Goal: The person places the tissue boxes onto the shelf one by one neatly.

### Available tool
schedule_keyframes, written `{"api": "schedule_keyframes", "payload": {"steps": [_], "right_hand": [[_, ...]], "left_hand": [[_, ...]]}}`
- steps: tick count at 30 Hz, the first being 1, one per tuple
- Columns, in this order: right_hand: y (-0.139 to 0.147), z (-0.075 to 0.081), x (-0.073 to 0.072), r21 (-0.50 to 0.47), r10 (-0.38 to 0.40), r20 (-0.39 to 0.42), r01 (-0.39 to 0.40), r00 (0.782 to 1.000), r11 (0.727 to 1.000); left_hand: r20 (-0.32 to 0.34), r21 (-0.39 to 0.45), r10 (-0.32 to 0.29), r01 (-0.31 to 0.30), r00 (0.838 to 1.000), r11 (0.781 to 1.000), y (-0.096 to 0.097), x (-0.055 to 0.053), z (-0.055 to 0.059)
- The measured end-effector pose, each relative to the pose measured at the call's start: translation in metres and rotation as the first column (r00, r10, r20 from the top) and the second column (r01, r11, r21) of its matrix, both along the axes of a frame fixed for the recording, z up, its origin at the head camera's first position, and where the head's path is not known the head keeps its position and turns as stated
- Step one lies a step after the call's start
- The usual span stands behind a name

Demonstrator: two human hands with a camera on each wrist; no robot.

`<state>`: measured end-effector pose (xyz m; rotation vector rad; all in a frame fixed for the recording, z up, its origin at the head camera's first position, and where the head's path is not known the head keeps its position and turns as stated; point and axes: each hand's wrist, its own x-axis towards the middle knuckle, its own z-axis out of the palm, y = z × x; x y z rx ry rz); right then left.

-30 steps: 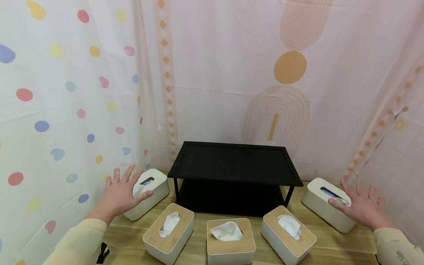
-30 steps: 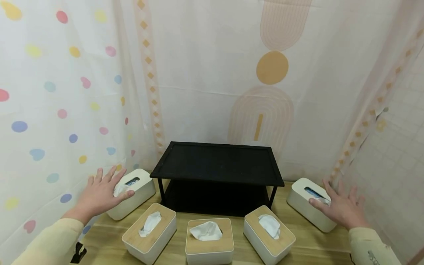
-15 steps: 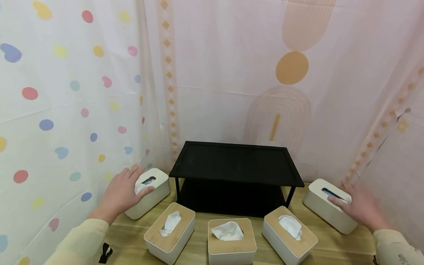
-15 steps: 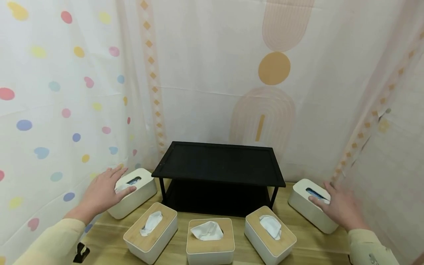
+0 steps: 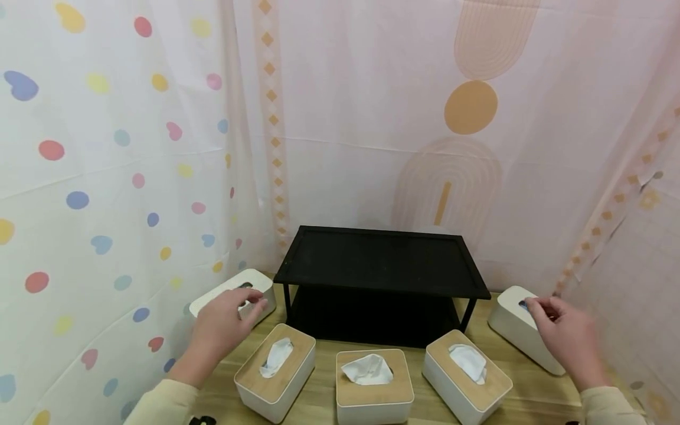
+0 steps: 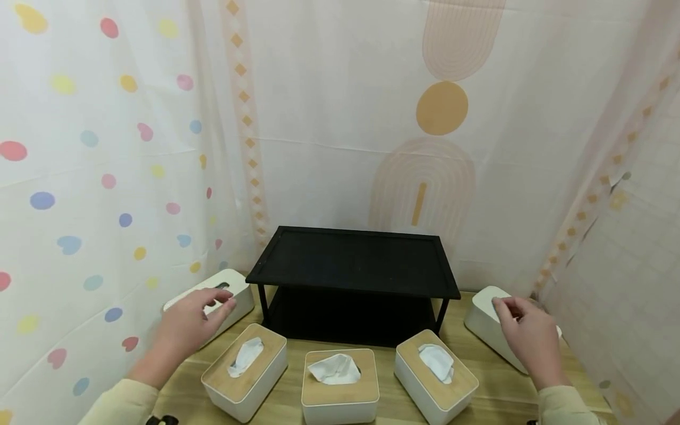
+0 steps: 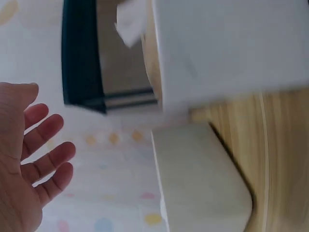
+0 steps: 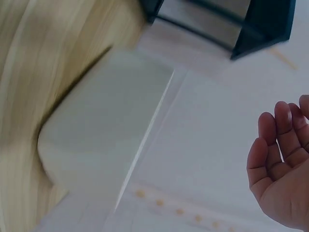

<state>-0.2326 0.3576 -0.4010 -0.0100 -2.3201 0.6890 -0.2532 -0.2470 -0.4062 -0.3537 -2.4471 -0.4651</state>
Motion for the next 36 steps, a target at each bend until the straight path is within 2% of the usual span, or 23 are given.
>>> {"api": "schedule_keyframes", "payload": {"steps": [4, 8, 10, 14, 17, 21, 22, 24, 26, 28, 31, 33, 36], "right_hand": [[-0.026, -0.006, 0.003, -0.018, 0.062, -0.031, -0.062, 0.998, 0.998], [-0.056, -0.011, 0.003, 0.006, 0.171, -0.052, -0.171, 0.984, 0.985], [-0.071, -0.014, 0.004, 0.026, 0.226, -0.055, -0.225, 0.973, 0.974], [-0.103, -0.017, 0.006, 0.062, 0.315, -0.036, -0.312, 0.948, 0.948], [-0.123, -0.017, 0.007, 0.059, 0.37, 0.035, -0.371, 0.929, 0.927], [-0.146, -0.016, 0.004, 0.025, 0.433, 0.134, -0.439, 0.892, 0.898], [-0.151, -0.016, 0.003, 0.023, 0.45, 0.148, -0.458, 0.881, 0.889], [-0.162, -0.015, 0.0, 0.032, 0.504, 0.155, -0.514, 0.85, 0.857], [-0.176, -0.014, -0.002, 0.043, 0.556, 0.175, -0.571, 0.812, 0.82], [-0.19, -0.012, -0.003, 0.037, 0.607, 0.229, -0.629, 0.761, 0.776], [-0.214, -0.008, -0.005, 0.016, 0.654, 0.328, -0.697, 0.681, 0.717], [-0.23, -0.004, -0.008, 0.014, 0.668, 0.388, -0.729, 0.635, 0.684], [-0.252, -0.001, -0.014, 0.025, 0.671, 0.449, -0.759, 0.59, 0.651]], "left_hand": [[-0.041, -0.005, -0.04, 0.04, 0.998, 0.999, 0.022, 0.012, -0.01], [-0.091, -0.031, -0.08, 0.078, 0.993, 0.996, 0.038, 0.022, -0.021], [-0.086, -0.024, -0.084, 0.082, 0.993, 0.996, 0.044, 0.027, -0.027], [-0.022, 0.046, -0.056, 0.057, 0.998, 0.997, 0.053, 0.04, -0.038], [-0.013, 0.097, -0.036, 0.037, 0.999, 0.995, 0.058, 0.049, -0.045], [-0.073, 0.129, -0.016, 0.025, 0.997, 0.991, 0.06, 0.056, -0.05], [-0.064, 0.141, -0.004, 0.013, 0.998, 0.99, 0.06, 0.058, -0.05], [-0.038, 0.161, 0.028, -0.022, 0.999, 0.987, 0.059, 0.06, -0.05], [0.03, 0.182, 0.07, -0.074, 0.997, 0.981, 0.057, 0.063, -0.048], [0.129, 0.207, 0.108, -0.133, 0.986, 0.969, 0.054, 0.067, -0.045], [0.202, 0.257, 0.133, -0.184, 0.97, 0.949, 0.05, 0.072, -0.048], [0.216, 0.3, 0.144, -0.206, 0.966, 0.932, 0.049, 0.077, -0.052], [0.213, 0.365, 0.161, -0.231, 0.964, 0.902, 0.05, 0.084, -0.059]]}}
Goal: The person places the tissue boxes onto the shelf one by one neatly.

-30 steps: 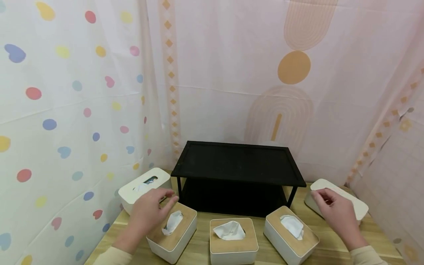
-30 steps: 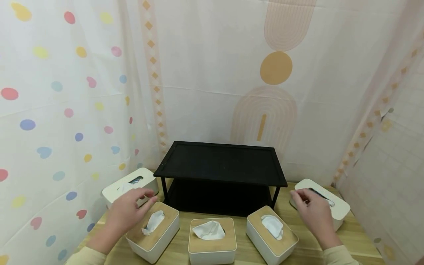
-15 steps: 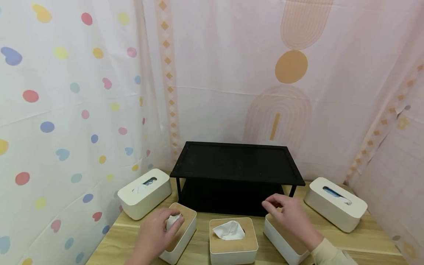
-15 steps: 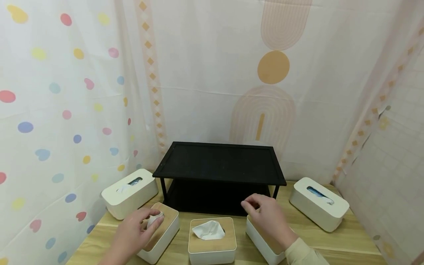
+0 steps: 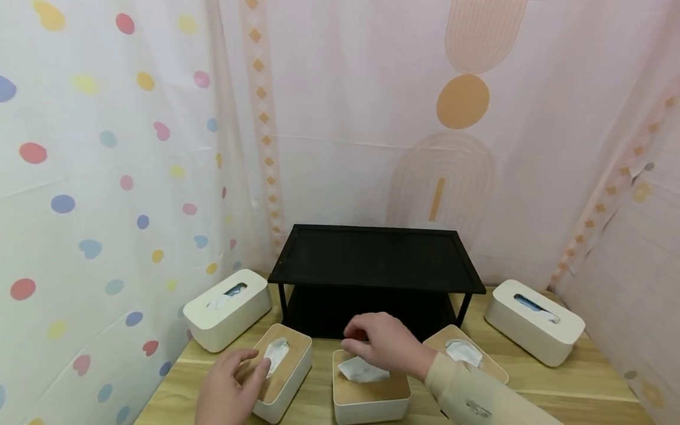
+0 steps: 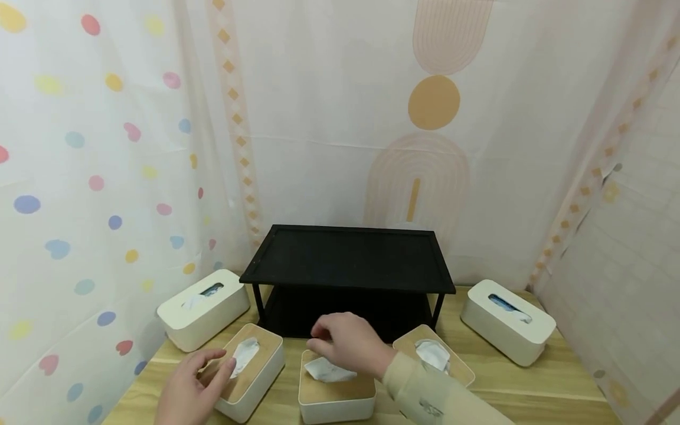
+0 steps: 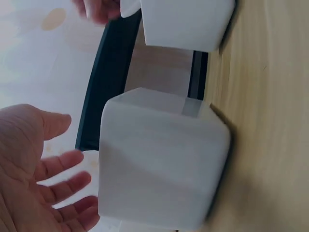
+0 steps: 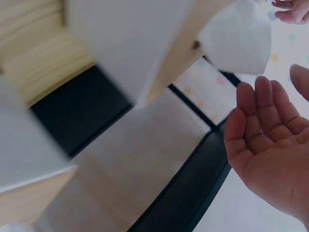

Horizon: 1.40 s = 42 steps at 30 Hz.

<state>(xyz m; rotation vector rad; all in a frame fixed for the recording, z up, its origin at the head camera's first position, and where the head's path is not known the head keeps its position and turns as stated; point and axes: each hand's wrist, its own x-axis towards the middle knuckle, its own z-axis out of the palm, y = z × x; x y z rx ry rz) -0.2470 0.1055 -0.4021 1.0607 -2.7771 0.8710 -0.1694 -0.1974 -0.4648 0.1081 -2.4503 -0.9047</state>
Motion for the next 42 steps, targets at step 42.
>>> {"api": "schedule_keyframes", "payload": {"steps": [42], "right_hand": [[-0.02, -0.025, -0.045, 0.121, -0.104, 0.546, 0.045, 0.831, 0.992]], "left_hand": [[0.344, 0.555, -0.415, 0.174, 0.842, 0.813, 0.04, -0.033, -0.028]]}}
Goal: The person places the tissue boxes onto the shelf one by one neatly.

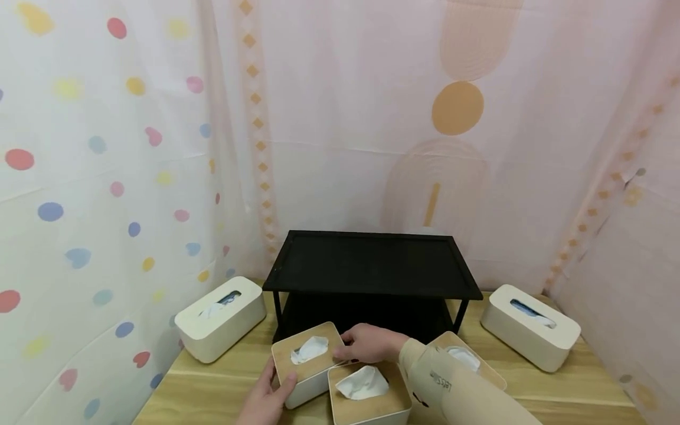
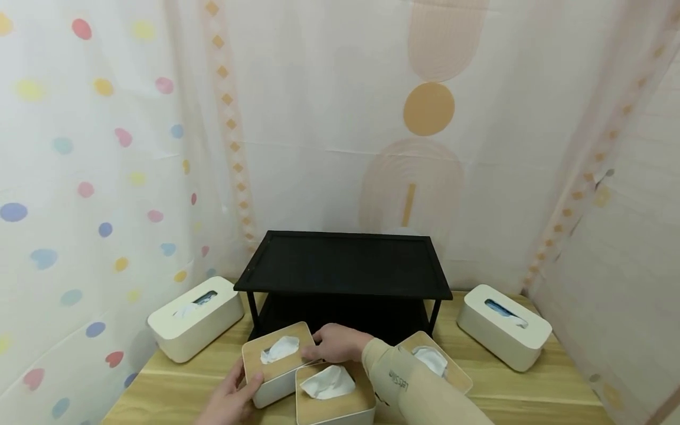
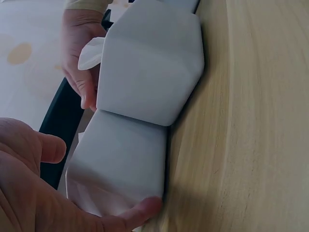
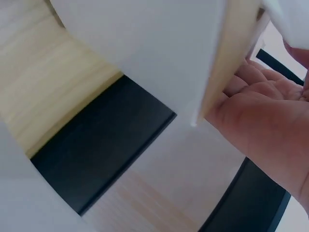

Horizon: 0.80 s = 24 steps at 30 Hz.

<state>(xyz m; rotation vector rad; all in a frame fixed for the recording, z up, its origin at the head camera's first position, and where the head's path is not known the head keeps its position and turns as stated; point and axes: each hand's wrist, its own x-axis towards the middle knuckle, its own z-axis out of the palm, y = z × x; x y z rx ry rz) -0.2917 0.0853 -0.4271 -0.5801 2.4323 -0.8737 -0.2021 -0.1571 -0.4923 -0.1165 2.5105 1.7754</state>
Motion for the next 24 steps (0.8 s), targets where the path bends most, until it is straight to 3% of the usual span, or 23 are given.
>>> {"api": "schedule_keyframes", "payload": {"steps": [7, 12, 19, 22, 24], "right_hand": [[0.007, 0.0, 0.003, -0.027, -0.014, 0.005, 0.014, 1.0, 1.0], [0.008, 0.0, 0.006, -0.088, -0.021, 0.013, 0.023, 1.0, 0.996], [0.008, -0.001, 0.003, -0.148, -0.06, 0.023, 0.063, 0.998, 0.987], [0.004, -0.003, 0.001, -0.126, -0.042, -0.038, 0.037, 0.998, 0.991], [0.002, -0.004, 0.0, -0.083, -0.034, -0.132, 0.023, 0.991, 0.996]], "left_hand": [[0.044, 0.015, 0.019, -0.02, 0.999, 1.0, 0.005, -0.002, 0.003], [0.015, 0.0, 0.048, -0.048, 0.999, 0.999, 0.009, -0.006, 0.008], [-0.004, 0.105, 0.047, -0.047, 0.999, 0.993, 0.013, -0.029, 0.017], [-0.02, 0.044, 0.051, -0.05, 0.998, 0.998, 0.01, -0.037, 0.02], [-0.045, -0.022, 0.05, -0.051, 0.998, 0.998, 0.009, -0.04, 0.022]]}}
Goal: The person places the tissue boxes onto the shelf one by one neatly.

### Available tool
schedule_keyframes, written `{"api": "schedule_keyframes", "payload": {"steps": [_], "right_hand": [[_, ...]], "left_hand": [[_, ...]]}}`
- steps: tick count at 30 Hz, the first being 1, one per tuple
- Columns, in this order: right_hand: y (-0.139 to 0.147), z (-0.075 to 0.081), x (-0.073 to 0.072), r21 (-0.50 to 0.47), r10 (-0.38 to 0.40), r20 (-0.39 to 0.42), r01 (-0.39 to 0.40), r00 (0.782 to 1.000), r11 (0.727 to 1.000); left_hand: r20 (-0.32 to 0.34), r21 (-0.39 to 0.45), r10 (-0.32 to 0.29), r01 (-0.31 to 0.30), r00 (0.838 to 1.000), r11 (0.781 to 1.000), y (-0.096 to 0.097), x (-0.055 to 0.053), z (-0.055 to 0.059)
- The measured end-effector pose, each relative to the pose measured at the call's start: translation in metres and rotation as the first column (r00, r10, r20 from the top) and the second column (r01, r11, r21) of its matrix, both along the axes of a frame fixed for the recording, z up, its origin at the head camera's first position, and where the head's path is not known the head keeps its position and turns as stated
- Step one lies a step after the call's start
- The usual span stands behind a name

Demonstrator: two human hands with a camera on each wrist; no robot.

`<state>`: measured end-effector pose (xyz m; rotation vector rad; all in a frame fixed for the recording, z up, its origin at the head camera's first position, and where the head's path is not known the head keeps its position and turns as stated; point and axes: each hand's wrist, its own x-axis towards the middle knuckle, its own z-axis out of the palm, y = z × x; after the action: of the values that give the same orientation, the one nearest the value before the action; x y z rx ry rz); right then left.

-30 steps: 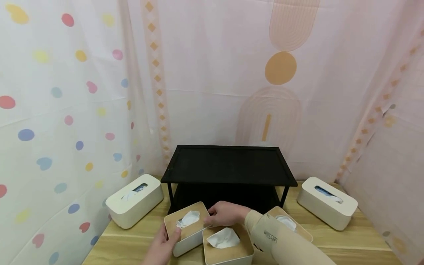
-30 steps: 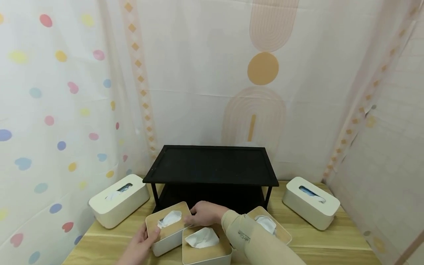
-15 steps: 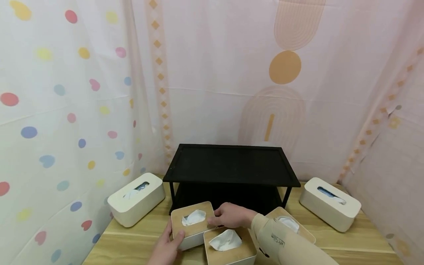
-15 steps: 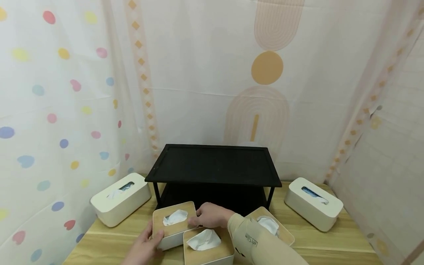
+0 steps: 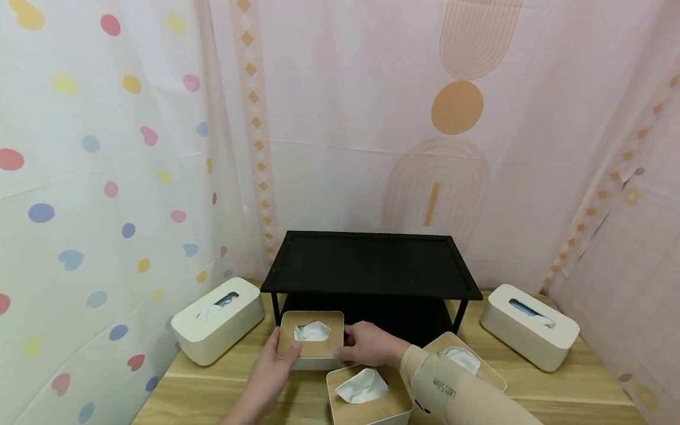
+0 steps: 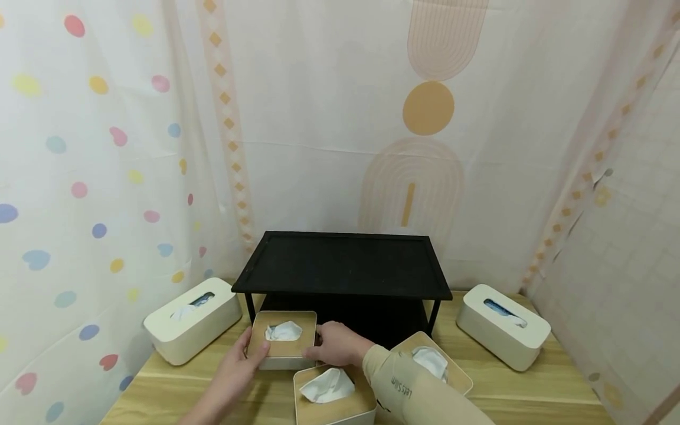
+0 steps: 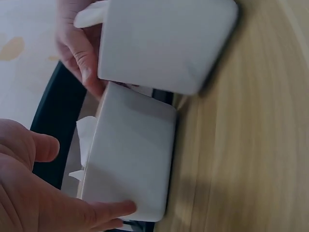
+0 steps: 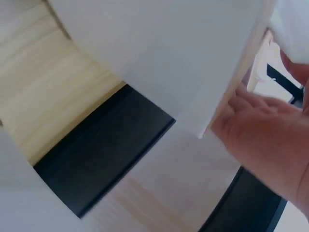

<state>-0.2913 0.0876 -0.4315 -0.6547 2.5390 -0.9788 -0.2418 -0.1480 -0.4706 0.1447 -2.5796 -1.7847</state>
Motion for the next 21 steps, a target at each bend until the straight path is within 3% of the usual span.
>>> {"api": "schedule_keyframes", "payload": {"steps": [2, 7, 15, 18, 21], "right_hand": [[-0.003, -0.001, 0.0, 0.063, -0.002, -0.113, 0.009, 0.994, 0.998], [-0.01, -0.003, 0.002, 0.213, -0.024, -0.342, 0.102, 0.939, 0.972], [-0.017, -0.006, 0.006, 0.309, 0.008, -0.507, 0.173, 0.862, 0.935], [-0.018, -0.006, 0.006, 0.319, -0.003, -0.556, 0.216, 0.831, 0.923], [-0.018, -0.007, 0.006, 0.316, -0.018, -0.606, 0.261, 0.795, 0.912]], "left_hand": [[-0.043, -0.084, -0.008, 0.004, 0.999, 0.996, -0.001, 0.0, -0.001], [-0.142, -0.202, -0.033, 0.004, 0.989, 0.979, -0.002, 0.004, -0.003], [-0.233, -0.244, -0.052, -0.007, 0.971, 0.97, 0.0, 0.006, 0.002], [-0.278, -0.328, -0.08, -0.017, 0.957, 0.945, -0.001, 0.007, 0.0], [-0.302, -0.449, -0.115, -0.035, 0.946, 0.893, -0.006, 0.008, -0.005]]}}
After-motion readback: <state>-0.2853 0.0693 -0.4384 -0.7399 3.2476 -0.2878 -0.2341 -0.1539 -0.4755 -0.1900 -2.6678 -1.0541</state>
